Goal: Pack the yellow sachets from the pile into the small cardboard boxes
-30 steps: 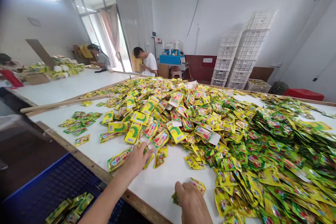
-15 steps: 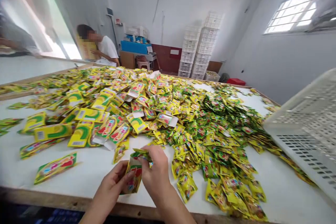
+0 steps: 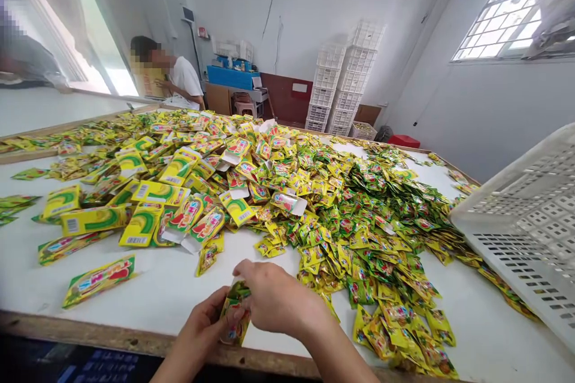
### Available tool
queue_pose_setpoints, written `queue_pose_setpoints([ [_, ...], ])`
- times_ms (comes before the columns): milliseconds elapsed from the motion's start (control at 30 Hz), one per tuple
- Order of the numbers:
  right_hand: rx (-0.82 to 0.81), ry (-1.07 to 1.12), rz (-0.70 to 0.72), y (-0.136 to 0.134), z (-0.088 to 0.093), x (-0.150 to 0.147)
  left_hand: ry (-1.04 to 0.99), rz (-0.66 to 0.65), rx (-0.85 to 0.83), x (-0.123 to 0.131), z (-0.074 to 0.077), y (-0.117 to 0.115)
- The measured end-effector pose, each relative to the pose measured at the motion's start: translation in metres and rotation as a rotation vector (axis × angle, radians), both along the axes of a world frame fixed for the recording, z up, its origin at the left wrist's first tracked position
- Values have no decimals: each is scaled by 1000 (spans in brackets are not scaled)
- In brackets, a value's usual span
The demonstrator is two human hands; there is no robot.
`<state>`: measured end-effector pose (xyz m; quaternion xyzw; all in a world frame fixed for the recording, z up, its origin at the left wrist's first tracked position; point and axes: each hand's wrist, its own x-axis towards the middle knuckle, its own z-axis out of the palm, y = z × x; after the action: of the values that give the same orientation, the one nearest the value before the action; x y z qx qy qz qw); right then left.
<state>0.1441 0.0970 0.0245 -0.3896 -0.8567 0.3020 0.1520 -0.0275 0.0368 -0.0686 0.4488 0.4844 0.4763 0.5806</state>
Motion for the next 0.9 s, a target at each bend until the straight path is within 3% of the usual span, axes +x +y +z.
queue_pose_setpoints([
  [133, 72, 58, -129, -3, -14, -4, -16, -86, -15, -7, -2, 1],
  [267, 244, 68, -70, -12, -22, -10, 7, -91, 35, -9, -2, 3],
  [400, 233, 158, -55, -23, -32, -5, 46, -95, 56, -9, -1, 2],
  [500, 50, 475, -265, -29, -53, -1, 20, -47, -17, -11, 3, -2],
  [567, -213, 695, -406, -32, -69, -1, -46, -4, -82, -13, 8, -4],
  [633, -512, 842, -422, -35, -81, -4, -112, -18, -131, -14, 17, -5],
  [700, -684, 902, -370, -37, -83, -9, -137, -78, -160, -16, 25, -4],
  [733, -667, 890, -354, -38, -81, -11, -140, -100, -170, -17, 28, -3],
  [800, -447, 802, -363, -37, -73, -15, -117, -76, -171, -20, 30, -1],
  [900, -104, 692, -376, -31, -64, -19, 13, 118, -120, -25, 22, 1],
])
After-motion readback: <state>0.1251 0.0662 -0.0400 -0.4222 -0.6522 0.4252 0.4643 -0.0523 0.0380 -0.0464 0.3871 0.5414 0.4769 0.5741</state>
